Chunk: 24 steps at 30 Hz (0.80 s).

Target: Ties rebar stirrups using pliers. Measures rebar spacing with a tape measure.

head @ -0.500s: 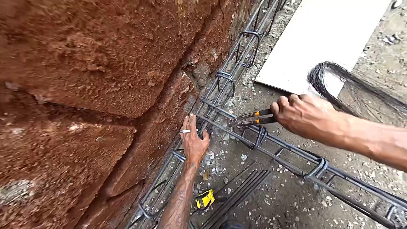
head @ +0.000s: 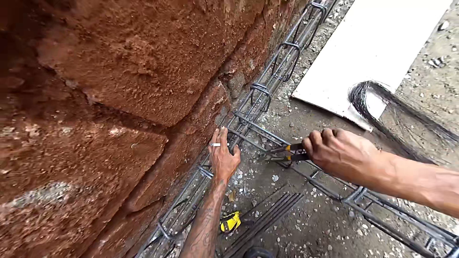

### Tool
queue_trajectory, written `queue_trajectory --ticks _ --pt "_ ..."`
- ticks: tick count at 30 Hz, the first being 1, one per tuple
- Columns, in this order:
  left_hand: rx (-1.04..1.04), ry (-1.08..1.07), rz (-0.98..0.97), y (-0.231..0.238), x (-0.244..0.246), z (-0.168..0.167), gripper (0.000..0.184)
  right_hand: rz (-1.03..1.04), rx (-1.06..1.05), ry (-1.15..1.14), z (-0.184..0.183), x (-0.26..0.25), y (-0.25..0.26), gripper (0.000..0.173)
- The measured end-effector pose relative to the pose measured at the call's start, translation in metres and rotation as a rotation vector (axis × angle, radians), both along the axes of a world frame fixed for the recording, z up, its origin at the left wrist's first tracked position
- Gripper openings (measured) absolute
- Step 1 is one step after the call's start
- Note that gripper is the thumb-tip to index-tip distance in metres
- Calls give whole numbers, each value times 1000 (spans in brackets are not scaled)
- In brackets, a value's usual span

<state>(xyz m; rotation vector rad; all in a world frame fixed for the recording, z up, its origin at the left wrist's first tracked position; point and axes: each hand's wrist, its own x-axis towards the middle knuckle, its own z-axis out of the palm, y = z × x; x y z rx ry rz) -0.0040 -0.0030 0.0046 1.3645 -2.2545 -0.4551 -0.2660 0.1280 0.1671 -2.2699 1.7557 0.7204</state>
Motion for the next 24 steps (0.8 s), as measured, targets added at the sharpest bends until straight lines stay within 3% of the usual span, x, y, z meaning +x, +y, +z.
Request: queue_trajectory --ticks 4,7,9,14,20,24 --pt "16 -12 6 2 0 0 67 153 -245 -248 -11 3 21 8" --pt "75 19 50 9 4 2 72 -119 156 -10 -7 3 4 20" --pt "41 128 91 3 0 4 72 -140 176 72 -4 7 -8 21" --pt "6 256 120 12 6 4 69 -290 211 -50 -7 2 -1 24" --pt "-38 371 155 14 6 -4 64 -266 -110 -197 -10 16 -27 15" --pt "-114 476 196 15 5 -11 62 -165 -175 -236 -16 38 -61 16"
